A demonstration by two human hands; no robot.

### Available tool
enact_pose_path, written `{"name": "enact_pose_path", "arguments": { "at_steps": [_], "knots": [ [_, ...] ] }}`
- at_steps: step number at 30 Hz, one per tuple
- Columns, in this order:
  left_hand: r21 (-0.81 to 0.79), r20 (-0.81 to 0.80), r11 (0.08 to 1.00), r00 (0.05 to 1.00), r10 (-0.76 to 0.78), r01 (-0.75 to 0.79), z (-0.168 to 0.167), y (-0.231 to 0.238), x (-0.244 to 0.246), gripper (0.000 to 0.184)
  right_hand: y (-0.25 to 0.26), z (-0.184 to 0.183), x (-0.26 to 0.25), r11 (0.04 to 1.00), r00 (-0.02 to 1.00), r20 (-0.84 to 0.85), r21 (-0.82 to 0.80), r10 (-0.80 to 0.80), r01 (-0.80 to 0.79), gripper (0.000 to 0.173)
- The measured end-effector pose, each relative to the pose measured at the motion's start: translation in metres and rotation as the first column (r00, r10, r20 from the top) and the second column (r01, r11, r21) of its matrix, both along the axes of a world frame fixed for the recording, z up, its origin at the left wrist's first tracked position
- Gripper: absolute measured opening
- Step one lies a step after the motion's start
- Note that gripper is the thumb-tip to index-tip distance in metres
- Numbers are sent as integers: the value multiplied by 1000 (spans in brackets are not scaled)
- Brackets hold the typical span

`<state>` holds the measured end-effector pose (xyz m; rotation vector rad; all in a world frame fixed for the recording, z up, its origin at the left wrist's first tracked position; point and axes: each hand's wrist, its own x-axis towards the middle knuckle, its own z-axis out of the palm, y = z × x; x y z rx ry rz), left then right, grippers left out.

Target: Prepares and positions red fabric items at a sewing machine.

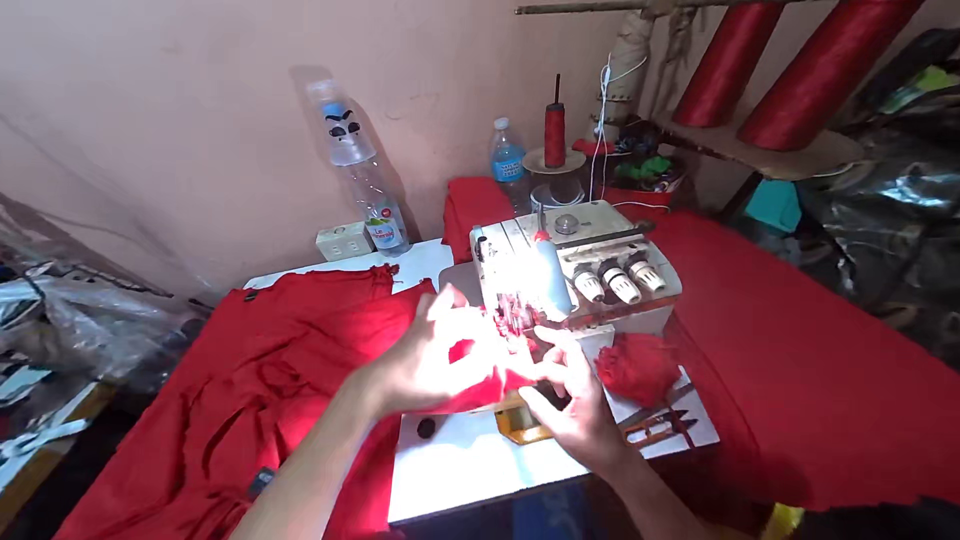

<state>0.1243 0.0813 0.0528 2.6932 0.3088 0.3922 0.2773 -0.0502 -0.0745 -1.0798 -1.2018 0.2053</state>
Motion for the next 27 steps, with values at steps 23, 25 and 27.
{"name": "enact_pose_path", "arguments": {
  "at_steps": [23,25,27],
  "knots": [
    [-109,-213,994,977,-24,1,-7,16,18,22,-21,10,8,983,978,141,78,152,-163,8],
    [-22,-222,1000,975,9,-14,-12,33,18,21,-21,0,6,993,989,107,49,101,-107,8],
    [-141,-87,988,995,58,-70,-5,32,9,18,-12,-4,9,998,993,98,-6,58,-58,11]
  ]
}}
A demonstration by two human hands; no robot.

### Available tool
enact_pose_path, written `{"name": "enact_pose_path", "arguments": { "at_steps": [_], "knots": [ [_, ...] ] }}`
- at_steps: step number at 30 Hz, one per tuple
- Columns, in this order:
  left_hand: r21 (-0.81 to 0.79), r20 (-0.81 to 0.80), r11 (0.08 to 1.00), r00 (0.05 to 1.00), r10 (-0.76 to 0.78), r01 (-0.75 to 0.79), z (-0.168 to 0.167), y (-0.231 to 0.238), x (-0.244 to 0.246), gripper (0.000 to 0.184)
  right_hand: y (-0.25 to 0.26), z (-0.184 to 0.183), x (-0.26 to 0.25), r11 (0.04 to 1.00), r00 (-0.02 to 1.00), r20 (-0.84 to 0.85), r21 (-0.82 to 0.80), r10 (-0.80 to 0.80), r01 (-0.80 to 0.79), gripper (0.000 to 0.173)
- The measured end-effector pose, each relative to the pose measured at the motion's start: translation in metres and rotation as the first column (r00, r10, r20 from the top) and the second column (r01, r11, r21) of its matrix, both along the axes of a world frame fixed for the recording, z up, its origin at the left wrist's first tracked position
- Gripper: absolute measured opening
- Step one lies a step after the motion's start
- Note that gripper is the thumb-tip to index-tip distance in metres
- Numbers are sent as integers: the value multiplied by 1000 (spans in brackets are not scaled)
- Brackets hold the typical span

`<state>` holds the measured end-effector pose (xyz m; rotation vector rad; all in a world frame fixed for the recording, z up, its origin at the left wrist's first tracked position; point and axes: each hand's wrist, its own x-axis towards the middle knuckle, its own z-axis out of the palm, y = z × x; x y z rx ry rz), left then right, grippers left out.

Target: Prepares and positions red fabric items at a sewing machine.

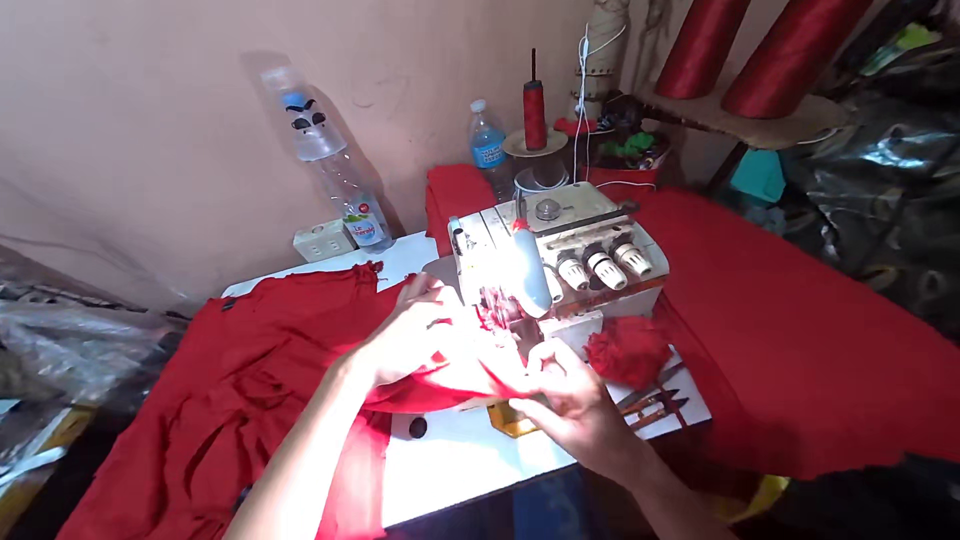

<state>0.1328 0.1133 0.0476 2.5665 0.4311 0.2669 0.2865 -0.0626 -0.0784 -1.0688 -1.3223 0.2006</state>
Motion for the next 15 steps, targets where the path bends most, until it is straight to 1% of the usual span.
{"name": "enact_pose_path", "arguments": {
  "at_steps": [1,2,3,4,5,6,7,8,9,10,12,13,15],
  "knots": [
    [-26,94,1000,996,-7,9,1,-6,-7,18,5,0,2,999,1000,10,-32,-16,17,14],
    [-40,145,998,989,-38,44,4,-20,-11,19,9,0,5,998,999,25,-61,-20,21,15],
    [-4,149,997,986,-74,75,7,-39,-14,22,12,0,9,997,999,45,-75,-16,20,15],
    [88,139,992,985,-103,92,5,-62,-14,27,15,-1,13,996,998,61,-87,-8,13,15],
    [240,115,968,988,-107,77,-2,-84,-13,30,16,-1,16,996,998,66,-92,5,2,14],
    [413,80,910,994,-74,35,-10,-105,-11,29,16,-1,19,995,998,54,-98,31,-25,14],
    [529,44,848,999,-21,-6,-19,-123,-9,27,14,-1,20,993,997,28,-101,65,-62,12],
    [641,42,766,998,40,-58,-32,-133,-5,25,11,-1,22,989,994,-10,-100,113,-113,12],
    [710,68,695,993,92,-113,-45,-137,-2,22,9,-2,23,983,987,-46,-87,155,-159,10],
    [752,113,638,986,119,-163,-55,-136,1,20,6,-3,22,981,982,-74,-72,176,-181,9],
    [784,194,578,974,115,-224,-67,-128,6,18,2,-6,21,982,980,-99,-54,173,-179,9],
    [787,219,568,970,108,-241,-69,-124,8,18,0,-6,21,985,982,-104,-48,161,-166,9],
    [771,243,582,964,103,-257,-72,-116,11,19,-4,-7,20,988,983,-117,-46,139,-145,12]
  ]
}}
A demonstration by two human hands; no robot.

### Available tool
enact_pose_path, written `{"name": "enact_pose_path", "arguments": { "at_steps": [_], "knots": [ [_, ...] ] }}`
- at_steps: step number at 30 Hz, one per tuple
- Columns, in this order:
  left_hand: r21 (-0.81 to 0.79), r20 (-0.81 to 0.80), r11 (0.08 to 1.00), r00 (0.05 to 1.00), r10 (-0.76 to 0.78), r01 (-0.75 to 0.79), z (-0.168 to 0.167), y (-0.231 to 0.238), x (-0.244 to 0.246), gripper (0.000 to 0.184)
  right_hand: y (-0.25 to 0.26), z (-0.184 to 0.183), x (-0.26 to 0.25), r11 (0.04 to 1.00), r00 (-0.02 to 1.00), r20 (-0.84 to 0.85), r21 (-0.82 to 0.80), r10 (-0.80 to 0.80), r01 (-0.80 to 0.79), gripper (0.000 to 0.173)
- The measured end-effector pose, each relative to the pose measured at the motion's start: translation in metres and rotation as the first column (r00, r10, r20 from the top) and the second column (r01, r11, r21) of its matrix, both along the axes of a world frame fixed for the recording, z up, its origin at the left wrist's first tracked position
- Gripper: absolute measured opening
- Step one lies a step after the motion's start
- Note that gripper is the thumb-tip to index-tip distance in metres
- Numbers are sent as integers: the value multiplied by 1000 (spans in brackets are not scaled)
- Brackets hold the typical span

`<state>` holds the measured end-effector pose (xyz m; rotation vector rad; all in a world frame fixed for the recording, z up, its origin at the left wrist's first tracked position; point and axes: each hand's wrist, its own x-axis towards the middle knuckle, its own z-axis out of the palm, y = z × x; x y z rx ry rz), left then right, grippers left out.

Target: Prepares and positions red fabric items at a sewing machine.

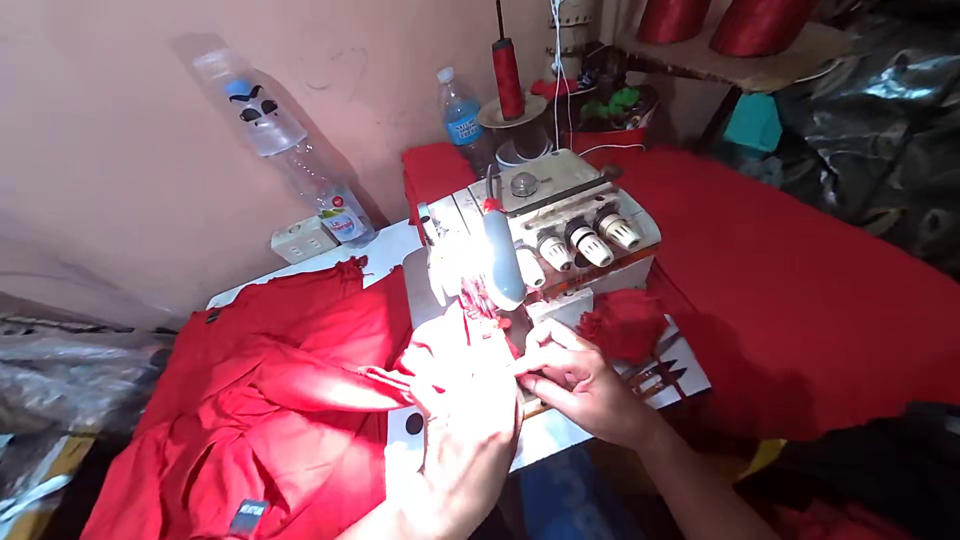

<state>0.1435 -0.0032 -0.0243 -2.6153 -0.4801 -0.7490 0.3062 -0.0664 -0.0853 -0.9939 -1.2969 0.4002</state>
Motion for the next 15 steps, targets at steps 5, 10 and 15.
{"name": "enact_pose_path", "arguments": {
  "at_steps": [5,10,15],
  "knots": [
    [-199,92,980,996,5,13,2,16,6,27,-5,-2,2,998,999,0,-36,-45,45,20],
    [-525,208,851,971,118,9,0,48,5,20,-12,-3,3,996,998,15,-61,-68,69,21],
    [-638,196,763,936,292,-105,-4,63,4,18,-16,5,-7,994,995,58,-74,-78,82,22]
  ]
}}
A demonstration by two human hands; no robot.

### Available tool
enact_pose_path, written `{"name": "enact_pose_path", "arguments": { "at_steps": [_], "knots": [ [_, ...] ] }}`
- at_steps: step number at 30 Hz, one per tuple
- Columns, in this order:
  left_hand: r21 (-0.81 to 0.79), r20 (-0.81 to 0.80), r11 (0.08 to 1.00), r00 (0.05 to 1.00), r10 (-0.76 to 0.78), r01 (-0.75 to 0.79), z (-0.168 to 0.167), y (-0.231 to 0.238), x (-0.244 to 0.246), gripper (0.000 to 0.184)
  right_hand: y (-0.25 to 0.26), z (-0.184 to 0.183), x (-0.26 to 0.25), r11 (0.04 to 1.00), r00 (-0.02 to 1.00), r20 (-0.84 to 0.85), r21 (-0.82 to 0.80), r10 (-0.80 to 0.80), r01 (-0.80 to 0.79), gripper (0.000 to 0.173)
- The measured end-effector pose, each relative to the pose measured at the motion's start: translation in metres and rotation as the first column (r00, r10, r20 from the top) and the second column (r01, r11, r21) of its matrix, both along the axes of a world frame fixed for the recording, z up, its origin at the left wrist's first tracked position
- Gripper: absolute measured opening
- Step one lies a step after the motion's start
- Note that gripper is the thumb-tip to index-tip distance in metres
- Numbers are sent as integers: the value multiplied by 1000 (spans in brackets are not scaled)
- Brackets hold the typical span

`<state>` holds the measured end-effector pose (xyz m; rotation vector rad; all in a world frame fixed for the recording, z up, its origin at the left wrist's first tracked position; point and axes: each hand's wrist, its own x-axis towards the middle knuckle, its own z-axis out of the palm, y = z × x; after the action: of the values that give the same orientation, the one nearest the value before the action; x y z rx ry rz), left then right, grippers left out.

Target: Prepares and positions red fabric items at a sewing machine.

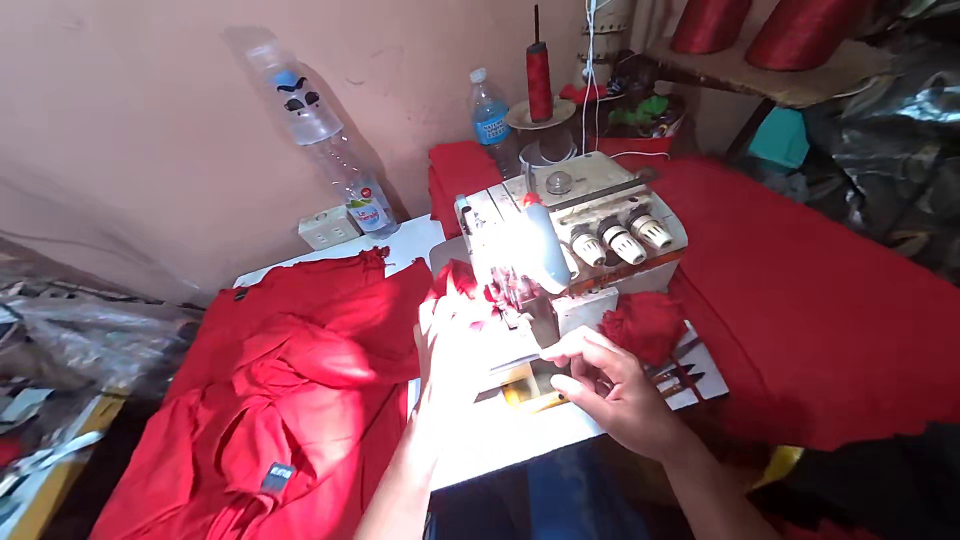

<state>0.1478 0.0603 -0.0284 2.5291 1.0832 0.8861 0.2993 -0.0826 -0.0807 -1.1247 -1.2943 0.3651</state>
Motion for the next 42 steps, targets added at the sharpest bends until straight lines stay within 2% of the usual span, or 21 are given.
{"name": "enact_pose_path", "arguments": {
  "at_steps": [4,6,7,9,11,14,17,19,22,25,27,29,30,34,36,38,40,42],
  "knots": [
    [165,186,963,966,180,-211,-10,-30,-25,22,1,2,-21,1000,999,-30,-8,-15,15,20],
    [192,276,941,935,222,-280,-21,-59,-34,23,3,-2,-34,999,996,-85,-12,-39,39,15],
    [175,304,948,930,204,-266,-29,-76,-35,21,5,-4,-41,999,991,-124,-10,-54,54,14],
    [72,345,989,933,98,-130,-49,-108,-30,15,7,-10,-49,998,975,-214,-18,-65,63,17],
    [47,346,998,936,-59,46,-69,-126,-21,23,11,-12,-44,984,949,-260,-59,-176,167,22],
    [14,329,979,924,-196,203,-75,-137,-20,35,24,-11,-18,901,887,-159,-93,-434,424,24],
    [-19,360,978,914,-185,206,-70,-137,-37,30,22,-9,-17,854,851,-74,-60,-519,516,22],
    [-38,371,991,922,-108,131,-66,-133,-60,24,5,-5,-28,897,897,2,-11,-441,441,22],
    [-20,375,997,924,74,-71,-67,-127,-103,20,-12,13,-50,981,960,205,73,-190,179,28],
    [-19,385,988,911,151,-156,-67,-123,-147,18,18,51,-93,990,947,321,124,19,-62,29],
    [-34,387,978,899,205,-208,-64,-123,-169,17,62,77,-130,952,882,393,47,261,-303,24],
    [-34,400,960,877,266,-276,-60,-125,-185,17,117,96,-171,854,738,437,-178,513,-488,29],
    [-19,410,951,865,288,-308,-58,-126,-193,17,148,100,-191,804,666,456,-262,590,-533,33],
    [54,444,927,840,310,-371,-54,-129,-221,16,241,98,-257,681,508,455,-527,732,-509,47],
    [71,470,918,825,314,-390,-50,-130,-233,16,256,95,-272,667,432,519,-658,738,-349,52],
    [135,497,899,813,302,-416,-51,-123,-247,16,248,104,-274,686,361,610,-715,706,-133,45],
    [245,491,858,821,292,-452,-54,-102,-263,25,228,126,-260,723,398,642,-686,656,-84,40],
    [315,415,809,839,353,-496,-51,-72,-277,54,201,152,-230,801,499,661,-586,561,-124,36]
  ]
}}
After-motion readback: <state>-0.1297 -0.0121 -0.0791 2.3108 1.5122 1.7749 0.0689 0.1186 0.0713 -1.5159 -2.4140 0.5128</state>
